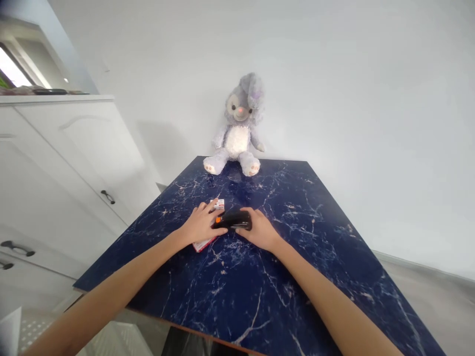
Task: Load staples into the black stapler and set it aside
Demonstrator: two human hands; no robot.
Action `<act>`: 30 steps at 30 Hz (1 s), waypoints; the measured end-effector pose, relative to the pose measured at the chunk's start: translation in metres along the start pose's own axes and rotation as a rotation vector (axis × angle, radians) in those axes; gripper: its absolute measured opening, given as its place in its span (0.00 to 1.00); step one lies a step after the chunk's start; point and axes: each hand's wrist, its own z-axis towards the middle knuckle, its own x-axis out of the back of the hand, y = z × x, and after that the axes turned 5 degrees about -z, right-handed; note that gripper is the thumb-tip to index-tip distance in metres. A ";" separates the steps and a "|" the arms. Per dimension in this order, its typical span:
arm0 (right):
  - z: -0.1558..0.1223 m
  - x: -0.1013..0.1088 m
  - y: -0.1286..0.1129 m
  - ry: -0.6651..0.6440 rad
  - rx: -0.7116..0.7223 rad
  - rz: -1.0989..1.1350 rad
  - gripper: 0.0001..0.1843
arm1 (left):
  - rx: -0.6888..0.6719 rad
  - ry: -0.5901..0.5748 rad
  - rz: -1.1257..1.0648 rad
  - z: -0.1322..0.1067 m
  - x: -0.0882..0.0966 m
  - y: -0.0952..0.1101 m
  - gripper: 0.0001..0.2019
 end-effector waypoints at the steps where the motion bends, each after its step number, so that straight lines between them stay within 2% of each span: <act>1: -0.010 0.007 0.005 0.016 -0.038 -0.018 0.32 | 0.029 0.022 0.009 0.002 -0.003 0.012 0.36; 3: -0.026 0.018 0.011 0.035 -0.105 -0.047 0.32 | 0.055 0.059 -0.003 0.006 -0.008 0.031 0.35; 5: -0.034 0.025 0.013 0.043 -0.149 -0.061 0.33 | 0.030 0.084 -0.040 0.006 -0.008 0.040 0.33; 8: -0.036 0.030 0.013 0.036 -0.176 -0.055 0.39 | -0.074 0.086 -0.146 0.002 -0.004 0.033 0.25; 11: -0.034 0.032 0.013 0.022 -0.204 -0.037 0.41 | -0.170 0.002 -0.267 -0.001 0.001 0.019 0.22; 17: -0.036 0.029 0.009 0.074 -0.196 -0.026 0.36 | -0.138 -0.105 -0.377 -0.002 0.008 0.014 0.27; 20: -0.036 0.029 0.006 0.097 -0.250 -0.061 0.35 | -0.148 -0.179 -0.453 -0.003 0.012 0.013 0.29; 22: -0.036 0.029 0.005 0.098 -0.270 -0.066 0.35 | -0.180 -0.188 -0.523 -0.004 0.012 0.014 0.28; 24: -0.036 0.029 0.003 0.064 -0.258 -0.009 0.34 | -0.219 -0.141 -0.582 -0.005 0.009 0.018 0.26; 26: -0.036 0.028 0.003 0.038 -0.242 0.043 0.35 | -0.253 -0.034 -0.586 -0.005 0.004 0.022 0.22; 28: -0.037 0.026 0.003 0.080 -0.237 0.002 0.36 | -0.254 0.059 -0.531 -0.004 -0.001 0.025 0.20; 30: -0.037 0.025 0.003 0.145 -0.244 -0.093 0.36 | -0.224 0.073 -0.476 -0.003 -0.005 0.023 0.24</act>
